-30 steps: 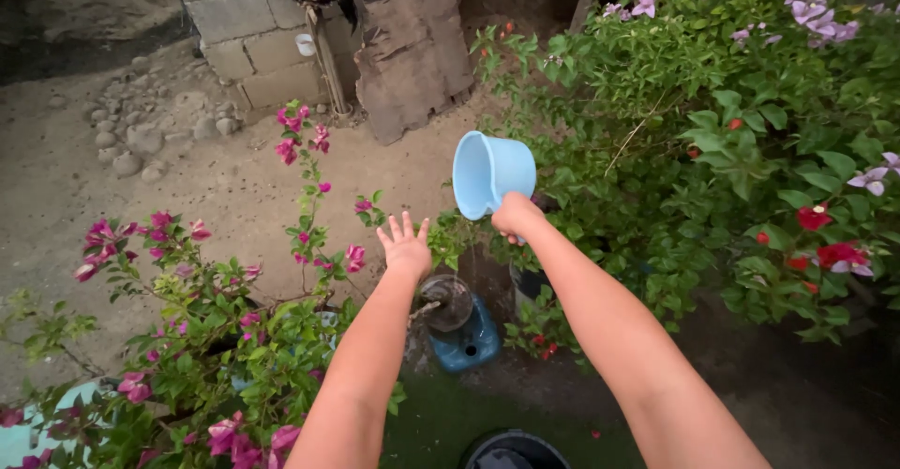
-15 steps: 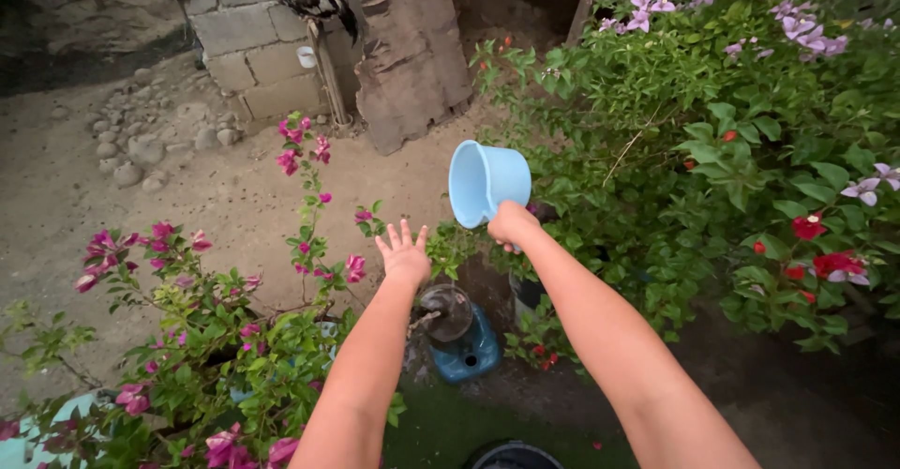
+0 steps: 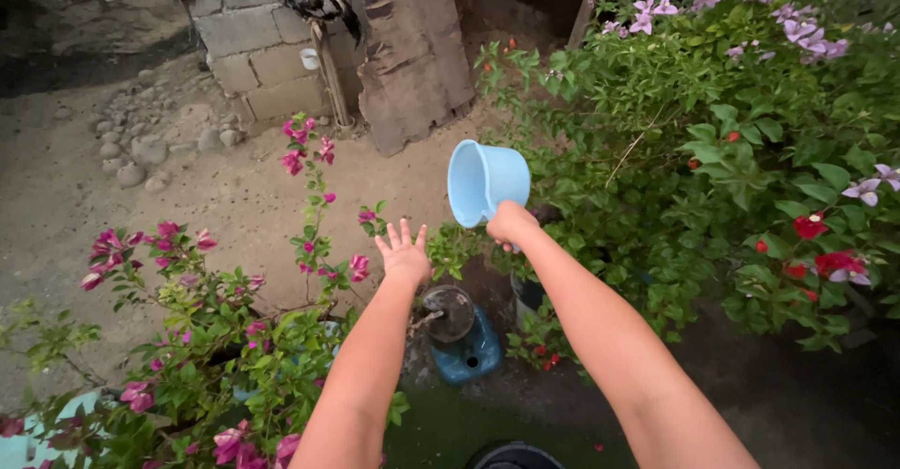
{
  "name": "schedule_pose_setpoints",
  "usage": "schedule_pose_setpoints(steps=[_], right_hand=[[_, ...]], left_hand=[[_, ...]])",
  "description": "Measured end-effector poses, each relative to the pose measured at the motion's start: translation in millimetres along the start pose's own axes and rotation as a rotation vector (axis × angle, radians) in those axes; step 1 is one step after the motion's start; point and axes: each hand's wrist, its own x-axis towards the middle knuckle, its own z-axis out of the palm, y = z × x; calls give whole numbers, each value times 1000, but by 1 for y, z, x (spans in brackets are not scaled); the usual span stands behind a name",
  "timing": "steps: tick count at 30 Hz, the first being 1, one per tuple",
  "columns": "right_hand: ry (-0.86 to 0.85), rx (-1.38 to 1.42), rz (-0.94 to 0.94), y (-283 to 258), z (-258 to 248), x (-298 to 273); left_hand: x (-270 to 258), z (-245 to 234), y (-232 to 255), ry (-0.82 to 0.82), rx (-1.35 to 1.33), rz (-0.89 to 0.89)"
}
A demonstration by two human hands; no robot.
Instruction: Watering various potted plants using a dipper and a bucket of water
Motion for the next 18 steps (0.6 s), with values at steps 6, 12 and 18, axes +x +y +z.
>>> schedule_pose_setpoints(steps=[6, 12, 18], right_hand=[[-1, 57, -23, 0, 0, 2], [7, -16, 4, 1, 8, 20], [4, -16, 23, -3, 4, 14]], left_hand=[[14, 9, -3, 13, -2, 1], [11, 5, -5, 9, 7, -1], [6, -3, -5, 5, 5, -1]])
